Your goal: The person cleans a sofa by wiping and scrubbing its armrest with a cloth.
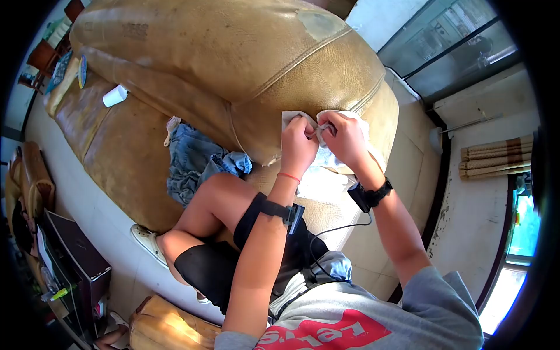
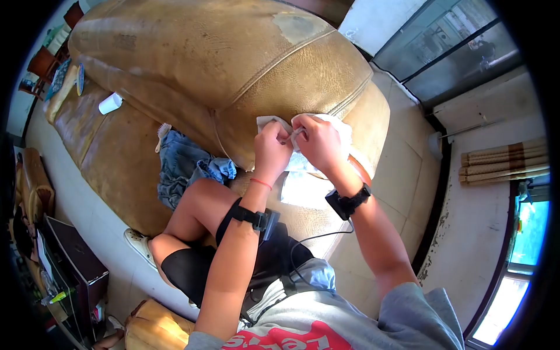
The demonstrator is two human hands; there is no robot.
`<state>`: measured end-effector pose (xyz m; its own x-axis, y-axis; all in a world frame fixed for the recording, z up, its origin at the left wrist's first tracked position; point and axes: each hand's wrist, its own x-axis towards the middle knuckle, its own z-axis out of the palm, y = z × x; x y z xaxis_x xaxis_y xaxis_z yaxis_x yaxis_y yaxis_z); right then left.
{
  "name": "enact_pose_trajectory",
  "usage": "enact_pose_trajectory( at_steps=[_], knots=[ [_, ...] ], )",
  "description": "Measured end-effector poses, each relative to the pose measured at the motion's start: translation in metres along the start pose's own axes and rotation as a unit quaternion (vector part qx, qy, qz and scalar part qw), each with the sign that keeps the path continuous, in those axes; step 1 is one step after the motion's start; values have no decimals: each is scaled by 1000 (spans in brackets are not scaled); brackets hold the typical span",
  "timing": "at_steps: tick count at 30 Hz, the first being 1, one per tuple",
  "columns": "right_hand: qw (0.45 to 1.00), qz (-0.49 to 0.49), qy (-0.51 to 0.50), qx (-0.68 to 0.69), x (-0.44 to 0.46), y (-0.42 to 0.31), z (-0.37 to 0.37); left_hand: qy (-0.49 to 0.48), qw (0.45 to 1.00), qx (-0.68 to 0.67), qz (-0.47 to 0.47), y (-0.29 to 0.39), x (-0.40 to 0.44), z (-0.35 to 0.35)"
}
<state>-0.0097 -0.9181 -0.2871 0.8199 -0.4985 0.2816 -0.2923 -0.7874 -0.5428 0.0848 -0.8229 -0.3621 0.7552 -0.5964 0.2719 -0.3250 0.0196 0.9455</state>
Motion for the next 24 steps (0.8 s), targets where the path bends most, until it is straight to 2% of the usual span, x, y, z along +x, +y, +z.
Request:
enact_pose_trajectory(
  at_steps=[2,5,6,7,9,11,12,15,18,22,24],
  knots=[
    [997,37,-40,59,-3,1,-11,-9,1000,-11,-7,1,-1,-2],
    [992,84,44,89,-8,6,-13,-12,1000,-16,-1,-1,0,-2],
    [989,54,117,79,-6,5,-14,-14,1000,-11,0,0,1,-3],
    [979,113,148,78,-3,3,-18,-17,1000,-3,1,1,1,-5],
    [974,112,186,67,10,-6,-23,-14,1000,-6,2,0,3,-5],
    [987,67,129,72,15,4,-11,-17,1000,-8,3,-1,1,-4],
    [988,-16,153,-6,22,7,-4,-16,1000,-9,3,-2,1,-3],
    [990,-44,120,-61,18,6,0,-15,1000,-3,6,0,2,-5],
    [989,-55,54,-127,4,5,3,-8,1000,4,11,-2,4,-4],
    [996,5,-11,-90,-14,-3,-2,-11,1000,-3,5,-12,2,-1],
    [998,0,4,-65,-12,-2,-6,-13,1000,-8,6,-13,2,-2]
  ],
)
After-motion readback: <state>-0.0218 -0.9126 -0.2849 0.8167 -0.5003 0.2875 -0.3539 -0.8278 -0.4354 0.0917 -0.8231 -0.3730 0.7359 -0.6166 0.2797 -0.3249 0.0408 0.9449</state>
